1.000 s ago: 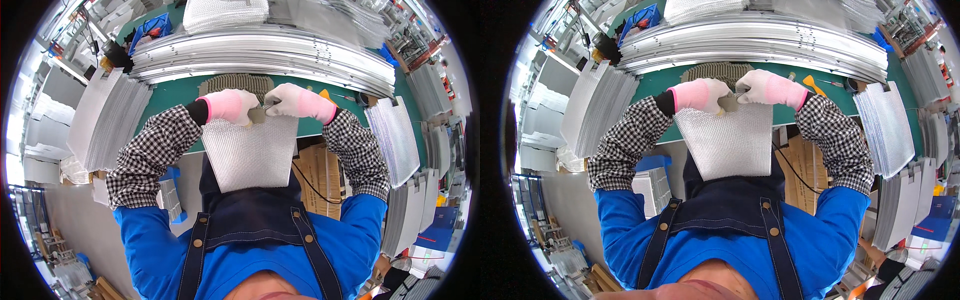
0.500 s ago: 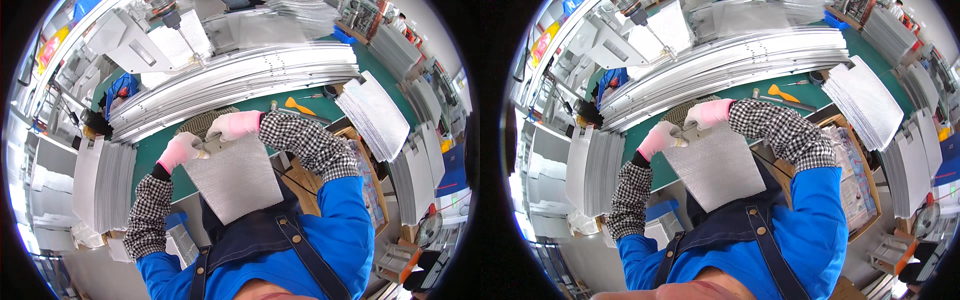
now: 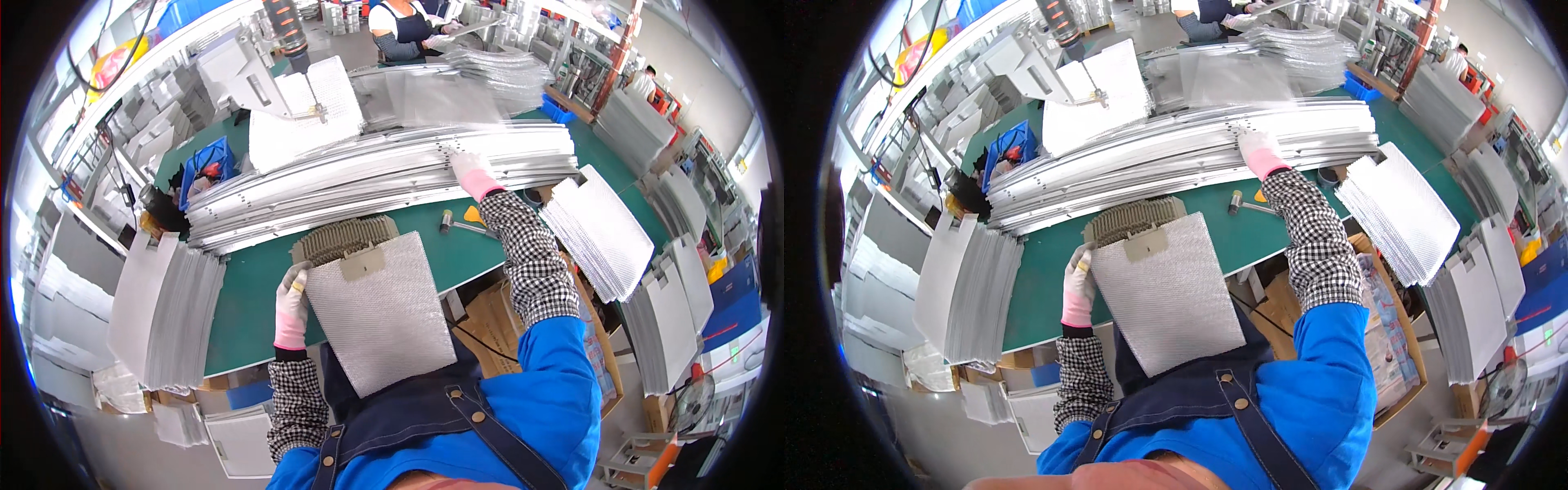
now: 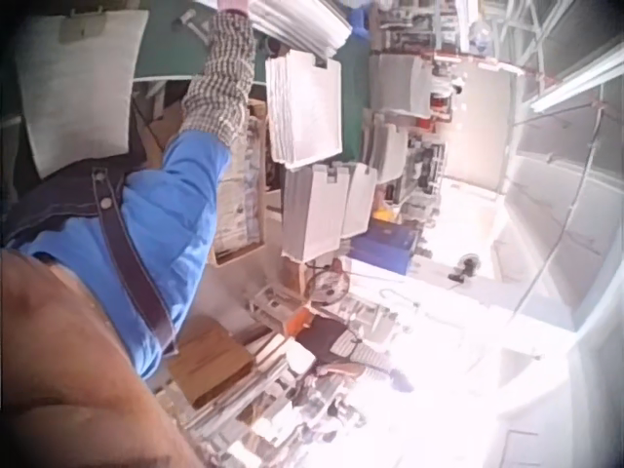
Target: The person assembles white rectangular panels by inserting metal frames and securing them with a power drill. They repeatedly pick up panels, align frames, and drill fasteners, then place finished units aside on the workbench.
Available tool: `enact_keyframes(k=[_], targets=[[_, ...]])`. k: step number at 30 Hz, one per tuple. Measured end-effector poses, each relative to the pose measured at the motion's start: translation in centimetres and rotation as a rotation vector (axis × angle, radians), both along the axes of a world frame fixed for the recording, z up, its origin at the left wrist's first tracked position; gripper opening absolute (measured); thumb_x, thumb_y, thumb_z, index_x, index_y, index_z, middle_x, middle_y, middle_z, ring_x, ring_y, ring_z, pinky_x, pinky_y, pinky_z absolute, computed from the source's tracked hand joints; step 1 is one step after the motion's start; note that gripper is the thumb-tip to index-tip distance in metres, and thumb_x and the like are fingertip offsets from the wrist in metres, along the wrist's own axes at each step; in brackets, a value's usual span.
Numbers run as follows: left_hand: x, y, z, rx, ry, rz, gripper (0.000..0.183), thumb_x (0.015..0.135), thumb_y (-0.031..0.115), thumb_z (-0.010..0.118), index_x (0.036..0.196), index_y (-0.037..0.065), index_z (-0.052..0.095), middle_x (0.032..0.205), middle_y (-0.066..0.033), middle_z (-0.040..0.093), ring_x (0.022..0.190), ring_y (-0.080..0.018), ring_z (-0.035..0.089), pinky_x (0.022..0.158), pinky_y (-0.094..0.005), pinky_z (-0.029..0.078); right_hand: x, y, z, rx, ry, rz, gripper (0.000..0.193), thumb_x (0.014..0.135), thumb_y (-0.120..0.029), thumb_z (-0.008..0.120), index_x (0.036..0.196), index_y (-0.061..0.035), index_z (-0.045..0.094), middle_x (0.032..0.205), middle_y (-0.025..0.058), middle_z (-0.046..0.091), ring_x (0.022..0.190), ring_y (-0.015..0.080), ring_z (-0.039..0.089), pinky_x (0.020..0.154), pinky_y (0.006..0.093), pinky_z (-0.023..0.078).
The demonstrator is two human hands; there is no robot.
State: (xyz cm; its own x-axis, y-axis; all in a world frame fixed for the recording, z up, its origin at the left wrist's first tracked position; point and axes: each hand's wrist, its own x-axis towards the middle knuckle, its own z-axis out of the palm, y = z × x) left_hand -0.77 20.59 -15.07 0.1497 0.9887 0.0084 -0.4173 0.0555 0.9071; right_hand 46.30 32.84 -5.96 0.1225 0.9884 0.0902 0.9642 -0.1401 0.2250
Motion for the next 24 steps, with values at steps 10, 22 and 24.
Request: enact_keyframes(k=[10,22,24], targets=[[0.3,-0.8,1.7,0.149,0.166,0.001,0.029,0.100,0.015,0.064,0.122,-0.003,0.063,0.112,-0.0051,0.066,0.105,-0.0122,0.060,0.097,-0.0256,0.045,-1.2,-4.1,2.2,0.418,0.271,0.517,0.026,0.089,-0.021,0.067,0.112,-0.0111,0.064,0.110,0.0130,0.064,0.104,0.0336,0.063,0.090,0.0449,0.052],[2.3,-6.3,6.7,0.056,0.110,0.079,0.034,0.103,0.021,0.059,0.121,-0.007,0.066,0.106,-0.0068,0.071,0.094,-0.0116,0.063,0.086,-0.0256,0.049,2.1,-16.6,11.0,0.245,0.102,0.544,0.028,0.098,-0.033,0.060,0.113,-0.0116,0.069,0.098,0.0129,0.072,0.090,0.0302,0.070,0.078,0.0421,0.056],[2.5,-7.6,7.8,0.102,0.145,0.078,0.033,0.104,0.022,0.058,0.118,-0.006,0.068,0.104,-0.0062,0.071,0.093,-0.0101,0.062,0.084,-0.0244,0.049,3.4,-17.2,9.4,0.185,0.141,0.480,0.029,0.099,-0.035,0.059,0.113,-0.0117,0.070,0.097,0.0123,0.074,0.087,0.0301,0.072,0.075,0.0415,0.057]])
